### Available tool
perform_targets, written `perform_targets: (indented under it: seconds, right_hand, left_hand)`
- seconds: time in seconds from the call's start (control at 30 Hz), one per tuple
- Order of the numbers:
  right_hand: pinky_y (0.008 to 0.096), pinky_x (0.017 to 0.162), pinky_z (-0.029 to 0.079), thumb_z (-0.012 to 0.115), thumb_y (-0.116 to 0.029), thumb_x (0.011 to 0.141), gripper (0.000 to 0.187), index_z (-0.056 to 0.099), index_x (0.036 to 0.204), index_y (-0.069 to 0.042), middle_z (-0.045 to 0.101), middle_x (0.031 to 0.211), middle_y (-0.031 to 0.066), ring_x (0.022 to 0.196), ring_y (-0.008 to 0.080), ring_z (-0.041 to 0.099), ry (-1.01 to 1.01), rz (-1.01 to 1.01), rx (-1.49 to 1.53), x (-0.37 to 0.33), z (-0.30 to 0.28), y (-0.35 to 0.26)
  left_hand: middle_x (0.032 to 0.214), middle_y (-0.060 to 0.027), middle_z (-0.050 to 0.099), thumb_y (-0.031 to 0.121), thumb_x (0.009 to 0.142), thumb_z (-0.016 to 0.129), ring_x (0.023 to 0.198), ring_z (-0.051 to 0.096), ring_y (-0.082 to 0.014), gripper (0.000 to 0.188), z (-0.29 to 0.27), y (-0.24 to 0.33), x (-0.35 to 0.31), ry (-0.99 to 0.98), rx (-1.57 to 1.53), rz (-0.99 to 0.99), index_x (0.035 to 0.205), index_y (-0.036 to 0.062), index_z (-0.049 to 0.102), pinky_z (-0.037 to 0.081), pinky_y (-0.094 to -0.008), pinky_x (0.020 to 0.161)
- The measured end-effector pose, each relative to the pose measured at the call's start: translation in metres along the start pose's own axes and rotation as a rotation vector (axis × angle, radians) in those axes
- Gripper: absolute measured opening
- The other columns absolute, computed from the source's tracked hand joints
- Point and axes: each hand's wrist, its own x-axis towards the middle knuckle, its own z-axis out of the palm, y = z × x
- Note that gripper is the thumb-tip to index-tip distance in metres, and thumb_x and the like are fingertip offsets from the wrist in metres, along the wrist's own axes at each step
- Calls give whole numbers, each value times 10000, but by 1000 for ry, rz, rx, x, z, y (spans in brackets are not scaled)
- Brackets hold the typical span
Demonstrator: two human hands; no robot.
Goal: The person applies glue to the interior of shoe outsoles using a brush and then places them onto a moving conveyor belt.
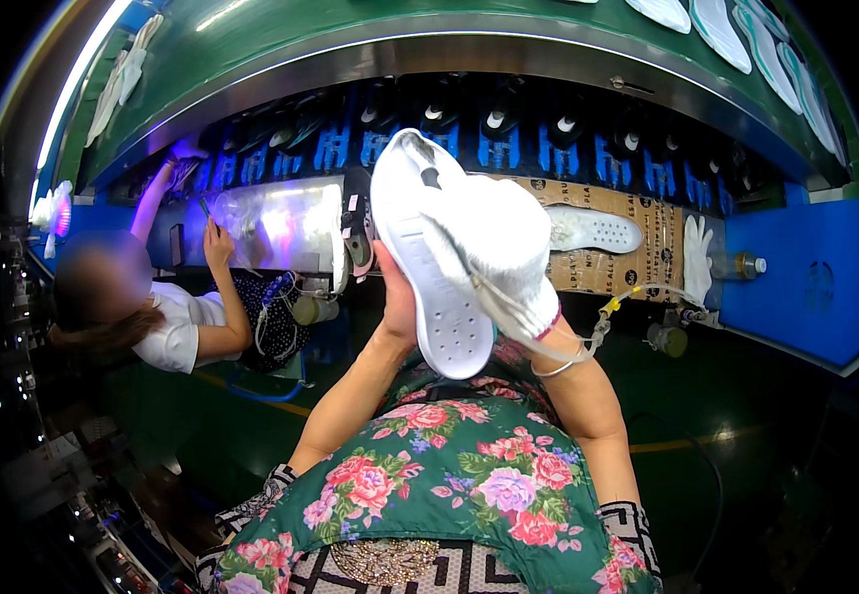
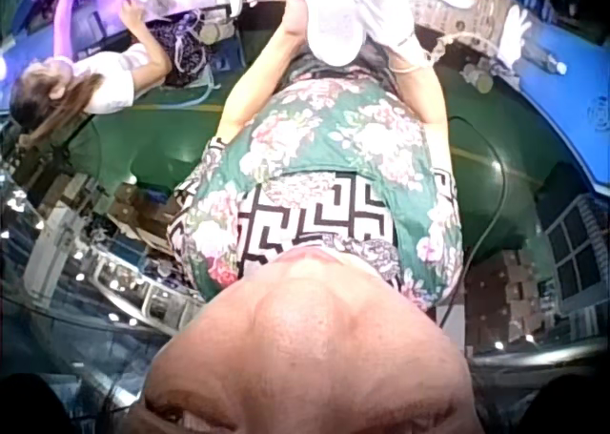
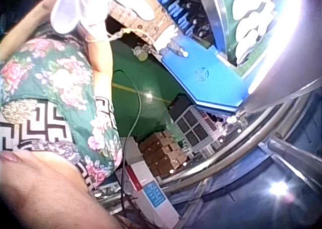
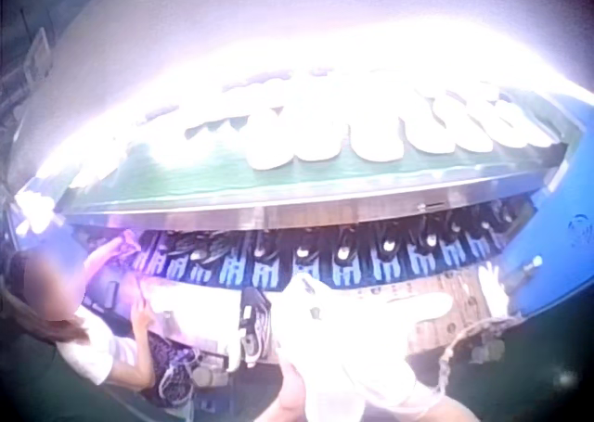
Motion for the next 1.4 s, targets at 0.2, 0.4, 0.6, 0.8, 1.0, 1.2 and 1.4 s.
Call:
perform_targets:
  seconds: [0.2, 0.4, 0.6, 0.8, 1.0, 1.2, 1.4]
  right_hand:
    - [311, 699, 534, 752, -17, 718, 263, 755, 976, -71, 730, 905, 85, 785, 229, 686, -149, -27, 167, -2, -3, -22]
    - [325, 691, 534, 758, -12, 726, 265, 756, 977, -99, 709, 892, 81, 748, 231, 674, -37, -87, 30, -1, 14, -5]
    - [351, 785, 556, 744, -85, 766, 321, 748, 1078, -163, 708, 978, 63, 865, 272, 688, -163, -29, 295, 0, 7, -9]
    - [347, 694, 530, 783, -91, 717, 320, 756, 1030, -153, 710, 904, 46, 758, 257, 669, -204, -180, 27, -11, 20, -19]
    - [348, 725, 536, 757, -82, 720, 260, 756, 978, -115, 733, 927, 72, 817, 251, 688, -191, 23, 264, -17, 21, -12]
    - [333, 686, 546, 762, -109, 738, 300, 736, 1022, -203, 701, 875, 22, 740, 216, 683, -221, -212, 435, -19, 24, -18]
    - [337, 562, 514, 766, -118, 740, 316, 702, 1037, -204, 671, 814, 21, 666, 234, 660, -254, -249, 338, -33, 33, -21]
  left_hand:
    - [1520, -132, 370, 812, 890, 115, 1382, 404, -286, 967, -21, 4, -2, -21, -63, -41, 1549, 109, 196, 353, -431, 1143]
    - [1458, -143, 444, 845, 855, 110, 1334, 465, -287, 1007, -35, 10, 0, -145, -383, -75, 1517, 103, 275, 399, -435, 1113]
    - [1466, -146, 435, 877, 829, 143, 1334, 461, -295, 1062, -50, 25, 0, 96, 22, 1, 1531, 86, 240, 398, -448, 1111]
    - [1434, -136, 464, 856, 854, 177, 1315, 482, -285, 1024, -54, 37, 9, 169, 32, 90, 1533, 90, 234, 435, -443, 1079]
    - [1207, -224, 574, 975, 704, 253, 1036, 623, -320, 1174, -82, 36, 24, -15, -256, 62, 1416, 51, 386, 547, -477, 865]
    - [1026, -216, 598, 1037, 546, 364, 975, 600, -338, 1282, -76, 48, 26, -336, -479, -123, 1220, -43, 514, 520, -482, 842]
    - [961, -213, 605, 1004, 545, 462, 954, 604, -352, 1245, -81, 54, 38, -296, -550, -20, 1178, -67, 515, 553, -486, 787]
